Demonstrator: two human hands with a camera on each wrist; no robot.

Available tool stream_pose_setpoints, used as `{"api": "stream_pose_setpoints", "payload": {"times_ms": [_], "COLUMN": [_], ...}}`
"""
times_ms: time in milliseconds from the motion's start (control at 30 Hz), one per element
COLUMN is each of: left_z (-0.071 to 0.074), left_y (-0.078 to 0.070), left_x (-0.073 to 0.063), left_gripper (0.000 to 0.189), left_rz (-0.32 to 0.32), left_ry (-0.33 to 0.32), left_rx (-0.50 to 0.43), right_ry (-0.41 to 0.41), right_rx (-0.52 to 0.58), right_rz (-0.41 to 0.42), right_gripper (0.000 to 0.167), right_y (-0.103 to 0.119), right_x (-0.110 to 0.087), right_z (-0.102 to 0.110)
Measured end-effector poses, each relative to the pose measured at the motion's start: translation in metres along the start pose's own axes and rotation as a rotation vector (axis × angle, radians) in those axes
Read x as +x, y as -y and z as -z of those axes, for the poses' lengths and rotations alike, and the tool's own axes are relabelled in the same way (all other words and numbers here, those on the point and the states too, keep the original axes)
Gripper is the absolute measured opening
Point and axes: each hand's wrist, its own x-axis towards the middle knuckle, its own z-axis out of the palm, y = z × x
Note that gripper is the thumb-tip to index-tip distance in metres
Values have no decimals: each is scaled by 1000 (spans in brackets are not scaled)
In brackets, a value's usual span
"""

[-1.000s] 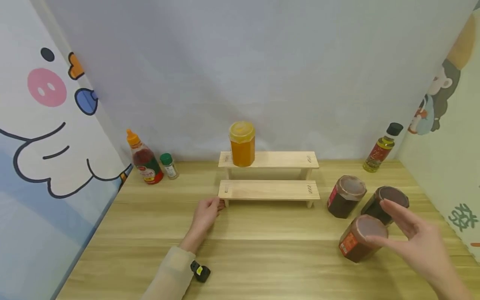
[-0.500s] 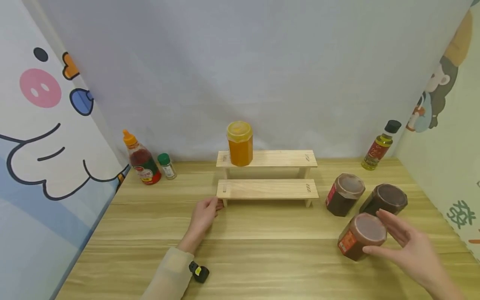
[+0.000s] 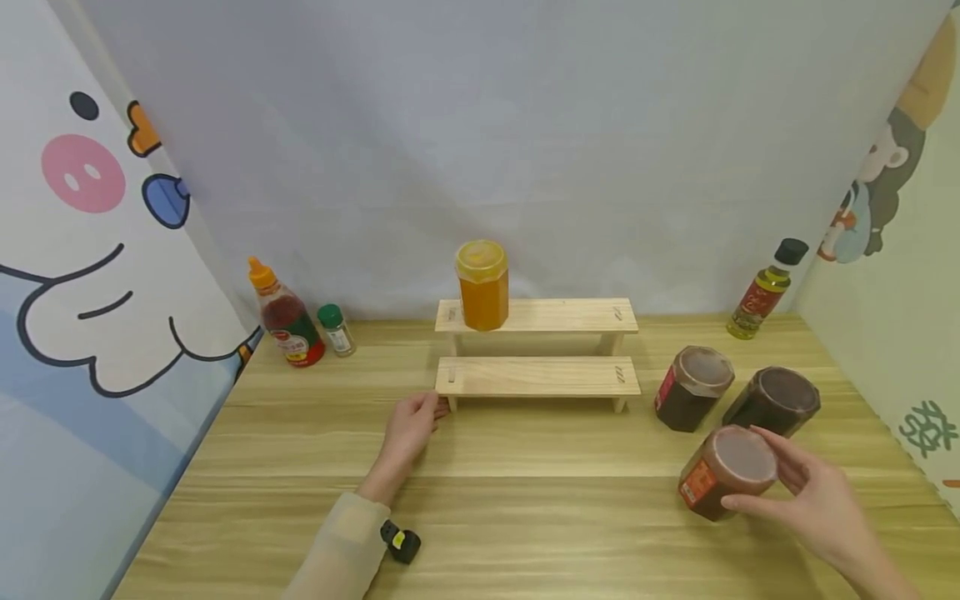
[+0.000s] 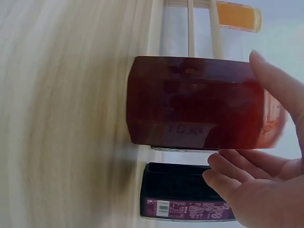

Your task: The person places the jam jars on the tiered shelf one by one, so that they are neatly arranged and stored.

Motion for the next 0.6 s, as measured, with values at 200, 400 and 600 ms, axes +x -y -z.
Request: {"api": "stream_pose_setpoints", "payload": {"times_ms": [200, 400, 600], "left_z": [0, 0, 1], "left_y": [0, -1, 1], "left_x": [0, 0, 1], "left_gripper": [39, 39, 39], "left_rz": [0, 1, -1], "left_ry": [3, 4, 8], "left_rx": [0, -7, -17], "right_ry": [-12, -26, -39], "right_rx": [57, 69, 10], "right_rz": [61, 126, 102], "right_gripper": [85, 80, 74], "right_y": [-6, -13, -15], "right_x": [1, 3, 3], "right_z": [-8, -14, -19]}}
